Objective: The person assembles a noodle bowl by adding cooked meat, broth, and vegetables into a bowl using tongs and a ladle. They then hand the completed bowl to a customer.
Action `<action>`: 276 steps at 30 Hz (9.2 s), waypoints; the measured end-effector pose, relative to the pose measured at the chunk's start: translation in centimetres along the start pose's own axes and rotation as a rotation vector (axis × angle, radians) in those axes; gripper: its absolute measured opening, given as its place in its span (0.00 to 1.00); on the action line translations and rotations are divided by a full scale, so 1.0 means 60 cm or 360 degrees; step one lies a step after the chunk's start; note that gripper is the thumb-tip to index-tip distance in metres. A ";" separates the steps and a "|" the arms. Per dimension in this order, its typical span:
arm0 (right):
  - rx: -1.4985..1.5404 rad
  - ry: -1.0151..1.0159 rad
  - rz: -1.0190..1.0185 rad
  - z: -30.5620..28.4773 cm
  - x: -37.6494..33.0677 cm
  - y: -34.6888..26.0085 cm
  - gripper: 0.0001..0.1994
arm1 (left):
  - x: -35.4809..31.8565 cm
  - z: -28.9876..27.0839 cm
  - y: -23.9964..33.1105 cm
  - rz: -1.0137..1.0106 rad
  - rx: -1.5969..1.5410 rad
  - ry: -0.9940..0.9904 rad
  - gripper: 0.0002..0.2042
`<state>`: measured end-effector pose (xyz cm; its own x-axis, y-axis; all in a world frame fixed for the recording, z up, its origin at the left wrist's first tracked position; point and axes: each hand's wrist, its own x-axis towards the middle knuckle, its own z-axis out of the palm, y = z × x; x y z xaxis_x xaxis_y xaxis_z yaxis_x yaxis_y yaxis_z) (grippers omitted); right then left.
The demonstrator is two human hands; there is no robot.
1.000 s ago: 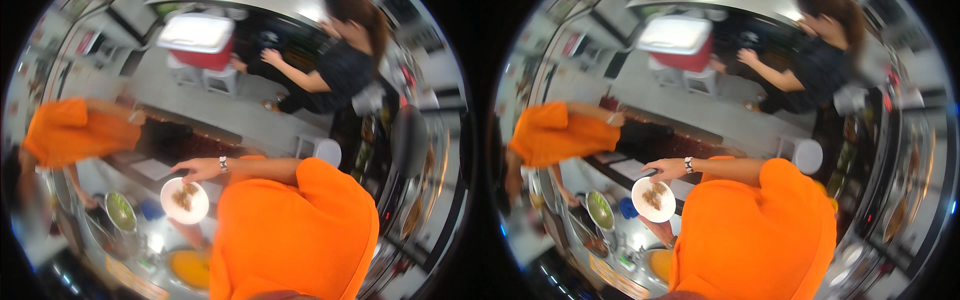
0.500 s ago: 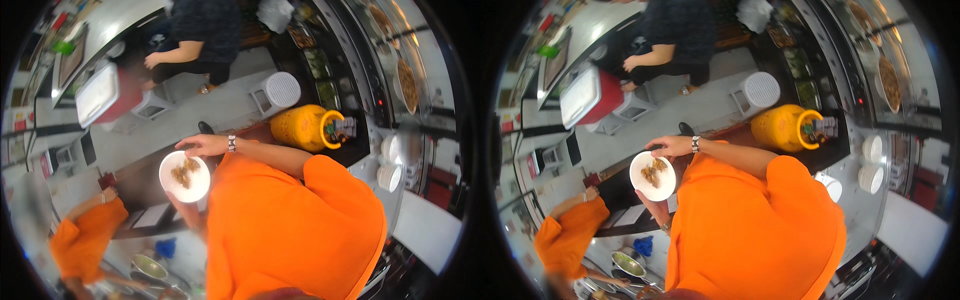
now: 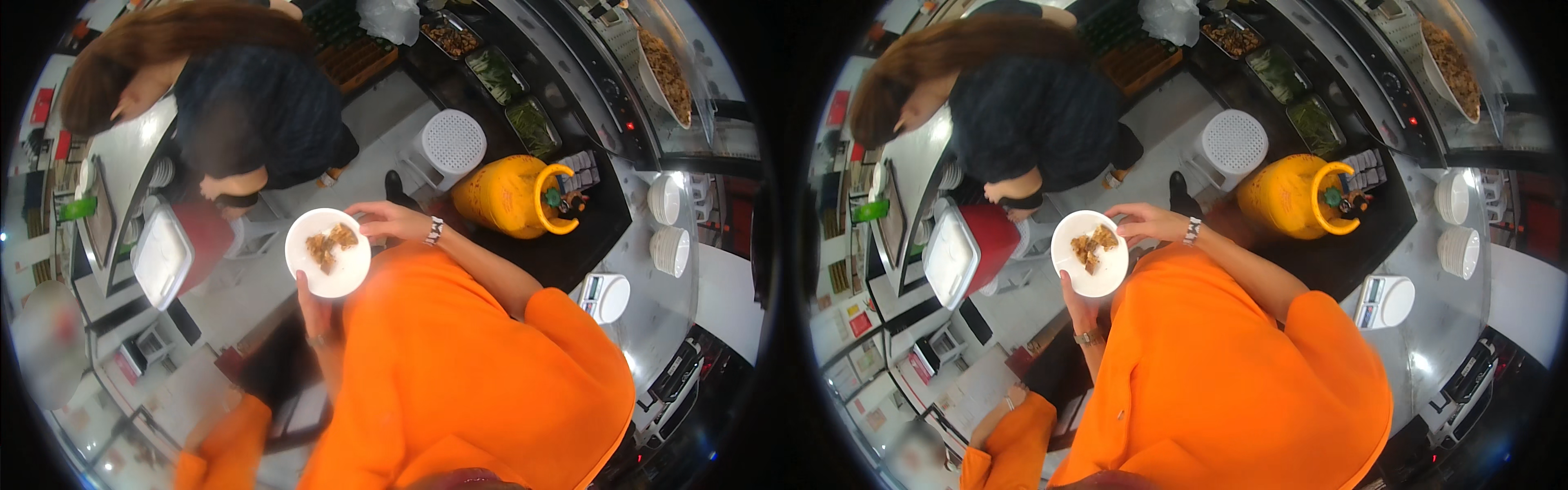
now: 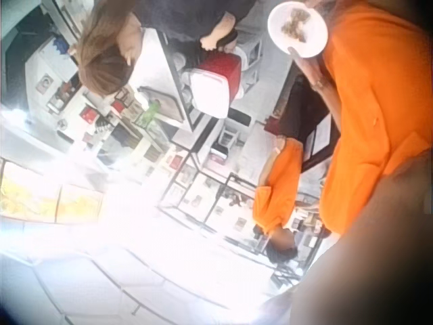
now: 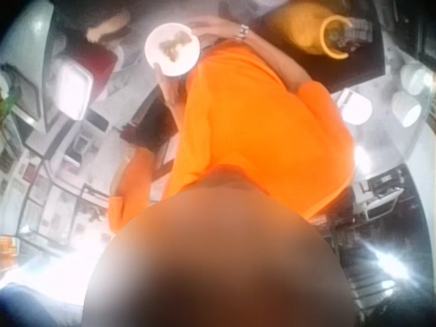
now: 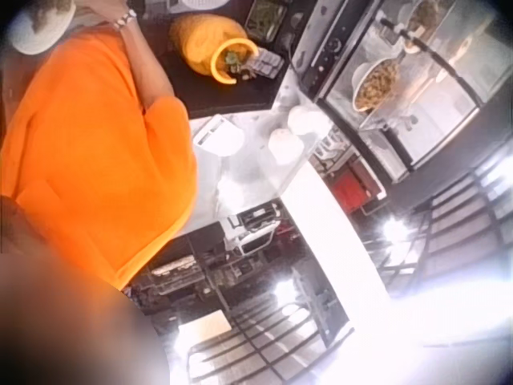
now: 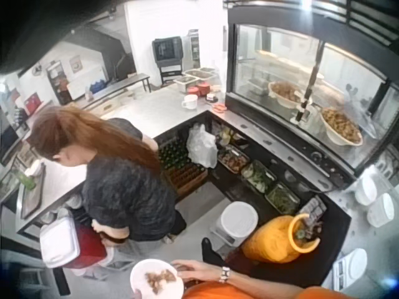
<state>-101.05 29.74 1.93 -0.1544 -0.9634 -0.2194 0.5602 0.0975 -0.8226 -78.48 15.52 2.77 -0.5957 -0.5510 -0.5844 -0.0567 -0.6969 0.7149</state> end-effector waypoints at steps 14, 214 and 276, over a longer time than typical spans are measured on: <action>0.0197 0.1420 -0.0608 -0.254 -0.110 -0.008 0.42 | 0.400 0.360 -0.065 0.0030 0.0495 -0.1241 0.17; 0.0557 0.4836 0.0397 1.655 -0.423 0.505 0.20 | -0.478 -0.089 -0.125 -0.1372 0.1005 -0.2283 0.30; 0.0072 0.4444 0.0762 0.669 -0.629 0.224 0.23 | -0.488 0.521 -0.465 -0.0053 0.1225 -0.3277 0.22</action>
<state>-54.99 57.40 20.21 -0.0464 0.9988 -0.0126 0.8005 0.0296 -0.5986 -84.51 65.47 11.92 -0.3365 0.9318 0.1363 0.0119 -0.1405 0.9900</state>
